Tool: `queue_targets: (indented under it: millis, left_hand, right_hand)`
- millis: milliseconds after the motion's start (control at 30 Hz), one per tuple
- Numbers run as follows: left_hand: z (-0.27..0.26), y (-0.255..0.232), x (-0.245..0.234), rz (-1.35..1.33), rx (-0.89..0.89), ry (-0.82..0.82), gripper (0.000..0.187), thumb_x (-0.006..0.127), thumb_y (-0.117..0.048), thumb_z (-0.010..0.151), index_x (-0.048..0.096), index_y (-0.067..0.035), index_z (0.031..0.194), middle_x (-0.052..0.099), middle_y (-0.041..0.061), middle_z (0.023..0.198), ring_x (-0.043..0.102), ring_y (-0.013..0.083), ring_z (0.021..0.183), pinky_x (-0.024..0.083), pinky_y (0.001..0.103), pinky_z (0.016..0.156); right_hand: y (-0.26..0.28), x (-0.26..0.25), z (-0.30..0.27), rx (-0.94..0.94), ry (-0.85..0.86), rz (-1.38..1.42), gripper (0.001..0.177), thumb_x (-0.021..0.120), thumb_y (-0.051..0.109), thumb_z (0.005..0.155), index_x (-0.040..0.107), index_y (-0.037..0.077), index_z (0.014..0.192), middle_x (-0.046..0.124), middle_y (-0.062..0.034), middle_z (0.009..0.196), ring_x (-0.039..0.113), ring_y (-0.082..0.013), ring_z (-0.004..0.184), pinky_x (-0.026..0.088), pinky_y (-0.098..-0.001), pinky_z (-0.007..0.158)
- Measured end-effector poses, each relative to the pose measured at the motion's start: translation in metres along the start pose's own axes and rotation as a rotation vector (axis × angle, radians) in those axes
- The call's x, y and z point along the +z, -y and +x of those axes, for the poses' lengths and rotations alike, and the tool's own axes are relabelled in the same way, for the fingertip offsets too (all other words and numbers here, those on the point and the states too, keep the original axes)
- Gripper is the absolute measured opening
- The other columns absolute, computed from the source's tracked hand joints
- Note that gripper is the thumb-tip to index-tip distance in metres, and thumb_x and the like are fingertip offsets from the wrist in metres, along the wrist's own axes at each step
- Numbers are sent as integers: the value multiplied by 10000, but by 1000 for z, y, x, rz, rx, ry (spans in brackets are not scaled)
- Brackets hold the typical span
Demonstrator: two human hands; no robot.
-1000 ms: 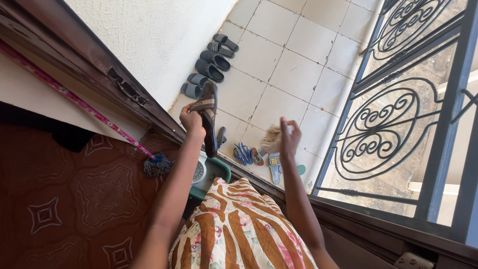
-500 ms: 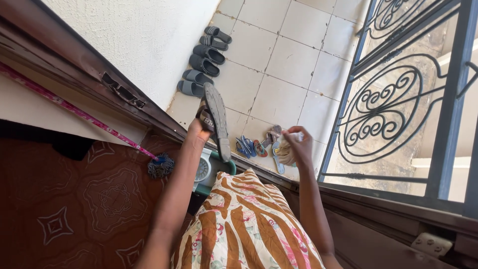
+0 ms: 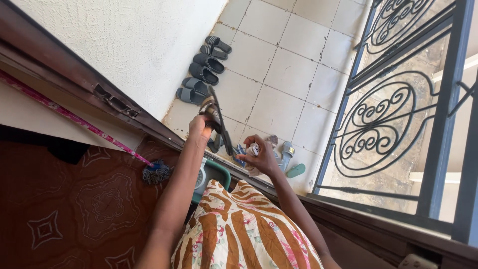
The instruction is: The recorder is cleaning multiple pairs of sandals and slippers using a cloth and a bucket of water.
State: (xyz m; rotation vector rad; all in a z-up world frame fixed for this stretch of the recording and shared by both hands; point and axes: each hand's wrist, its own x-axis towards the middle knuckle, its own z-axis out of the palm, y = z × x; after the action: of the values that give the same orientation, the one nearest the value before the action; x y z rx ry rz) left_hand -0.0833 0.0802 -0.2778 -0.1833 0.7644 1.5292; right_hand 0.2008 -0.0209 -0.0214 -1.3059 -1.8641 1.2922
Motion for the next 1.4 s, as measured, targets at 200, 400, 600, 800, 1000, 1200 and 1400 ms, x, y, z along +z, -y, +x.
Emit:
queue_targets:
  millis: [200, 400, 600, 800, 1000, 1200, 1400]
  left_hand:
    - [-78, -4, 110, 162, 175, -159, 336, 628, 159, 744, 598, 100, 1074, 692, 207, 972, 729, 336, 810, 631, 471, 765]
    - [-100, -10, 139, 249, 207, -347, 343, 723, 50, 778, 619, 76, 1103, 687, 180, 1010, 722, 304, 802, 634, 459, 734]
    - [-91, -2, 120, 211, 221, -112, 291, 698, 39, 815, 653, 53, 1103, 705, 160, 1015, 723, 292, 848, 624, 420, 746]
    - [-81, 8, 153, 211, 269, -312, 267, 701, -18, 851, 654, 8, 1112, 713, 119, 1016, 719, 247, 881, 623, 392, 767]
    - [-13, 15, 126, 355, 276, -126, 348, 689, -87, 868, 671, 47, 1188, 731, 100, 1048, 723, 209, 903, 578, 364, 825]
    - [14, -8, 125, 547, 152, -122, 423, 721, -206, 876, 666, -31, 1257, 645, 48, 1072, 609, 168, 956, 521, 335, 904]
    - [95, -20, 50, 420, 218, -275, 416, 706, -208, 883, 681, -64, 1272, 627, 23, 1030, 569, 151, 933, 503, 328, 839]
  right_hand:
    - [-26, -17, 25, -278, -44, -42, 496, 907, 183, 741, 705, 12, 1161, 753, -69, 954, 687, -137, 914, 518, -316, 899]
    - [-76, -10, 52, 27, 20, 268, 383, 816, 220, 816, 725, 0, 1116, 716, -22, 924, 650, -70, 812, 546, -248, 748]
    - [-41, -17, 71, 203, 28, 301, 326, 828, 252, 833, 755, -8, 1016, 734, -32, 845, 663, -84, 723, 553, -252, 667]
    - [-49, -31, 89, 211, 135, 300, 378, 848, 204, 827, 710, -42, 1078, 736, -89, 837, 674, -103, 695, 554, -263, 628]
    - [-84, -44, 125, 334, 110, 504, 384, 816, 151, 825, 696, -70, 1116, 747, -104, 857, 699, -152, 694, 580, -307, 636]
    - [-132, -83, 198, 376, 73, 631, 396, 797, 127, 831, 696, -96, 1142, 754, -114, 914, 718, -165, 734, 589, -317, 668]
    - [-207, -92, 318, 389, 62, 567, 386, 825, 135, 826, 686, -61, 1129, 731, -88, 878, 682, -155, 709, 557, -312, 641]
